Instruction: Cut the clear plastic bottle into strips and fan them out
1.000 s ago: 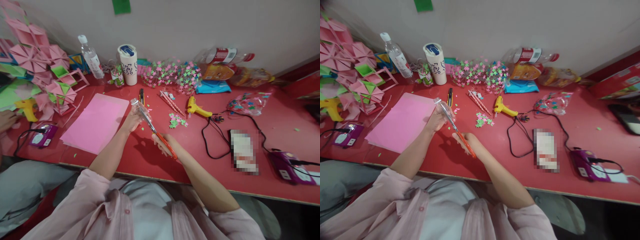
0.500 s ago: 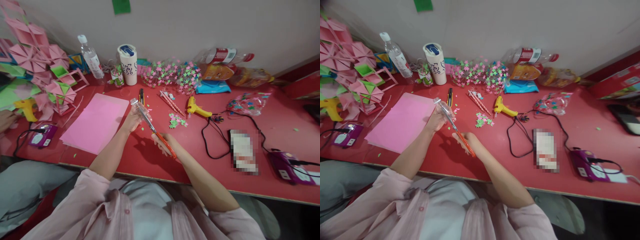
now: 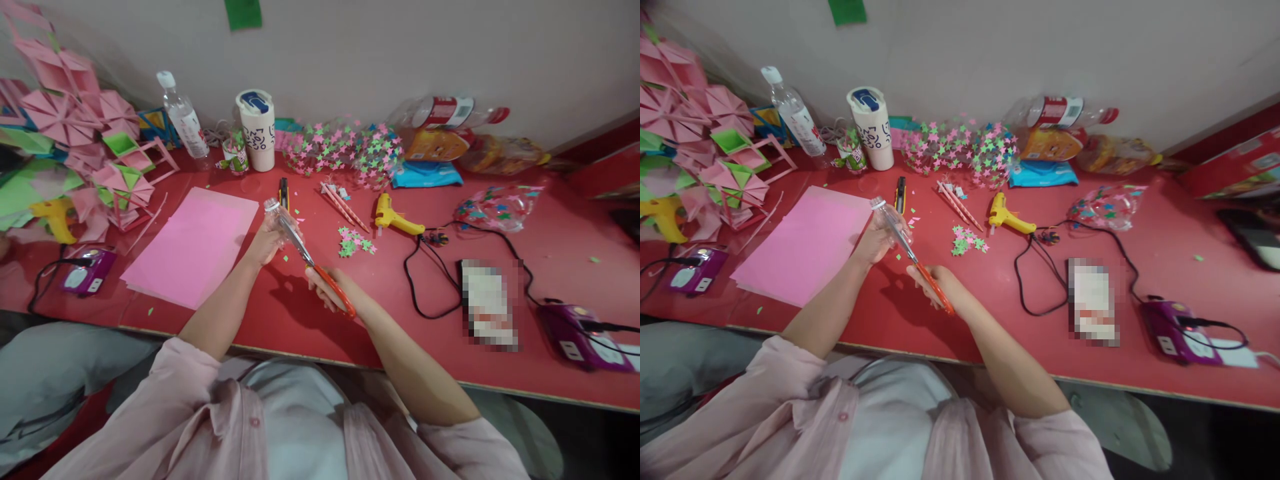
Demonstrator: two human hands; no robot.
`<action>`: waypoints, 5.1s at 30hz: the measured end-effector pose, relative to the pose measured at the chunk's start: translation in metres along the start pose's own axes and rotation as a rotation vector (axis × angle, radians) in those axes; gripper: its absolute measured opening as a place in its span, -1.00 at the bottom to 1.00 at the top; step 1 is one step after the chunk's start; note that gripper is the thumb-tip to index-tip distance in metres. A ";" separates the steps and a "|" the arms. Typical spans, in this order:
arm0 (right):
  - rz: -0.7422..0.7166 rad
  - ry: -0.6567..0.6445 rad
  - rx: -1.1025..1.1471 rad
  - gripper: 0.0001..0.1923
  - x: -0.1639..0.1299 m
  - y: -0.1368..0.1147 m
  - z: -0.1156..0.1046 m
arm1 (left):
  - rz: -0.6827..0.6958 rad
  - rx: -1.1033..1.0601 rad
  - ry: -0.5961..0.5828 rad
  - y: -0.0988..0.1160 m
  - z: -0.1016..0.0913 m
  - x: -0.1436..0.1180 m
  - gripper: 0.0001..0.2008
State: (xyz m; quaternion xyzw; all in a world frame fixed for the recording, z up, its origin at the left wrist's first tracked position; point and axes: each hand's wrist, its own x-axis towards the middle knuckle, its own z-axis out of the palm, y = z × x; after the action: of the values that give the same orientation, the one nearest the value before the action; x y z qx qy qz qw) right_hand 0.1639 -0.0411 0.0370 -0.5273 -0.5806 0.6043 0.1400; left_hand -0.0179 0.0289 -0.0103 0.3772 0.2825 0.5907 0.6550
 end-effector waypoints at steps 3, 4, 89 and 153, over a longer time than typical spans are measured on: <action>0.002 0.017 0.010 -0.46 0.001 0.002 -0.001 | -0.007 0.028 0.012 -0.001 -0.002 0.001 -0.63; 0.005 0.022 0.012 -0.45 0.002 0.003 -0.001 | -0.006 0.034 0.017 -0.001 -0.002 0.001 -0.62; -0.016 -0.095 -0.146 -0.50 -0.011 -0.003 -0.022 | 0.063 -0.219 0.266 0.017 0.002 -0.001 -0.84; 0.069 0.009 -0.112 -0.47 -0.006 -0.004 -0.001 | 0.007 -0.094 0.118 0.017 0.008 -0.002 -0.68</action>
State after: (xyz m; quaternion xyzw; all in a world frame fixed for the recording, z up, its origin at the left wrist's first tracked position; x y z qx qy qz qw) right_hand 0.1656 -0.0441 0.0439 -0.5567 -0.5944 0.5729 0.0922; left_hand -0.0213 0.0256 0.0077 0.3115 0.2909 0.6268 0.6523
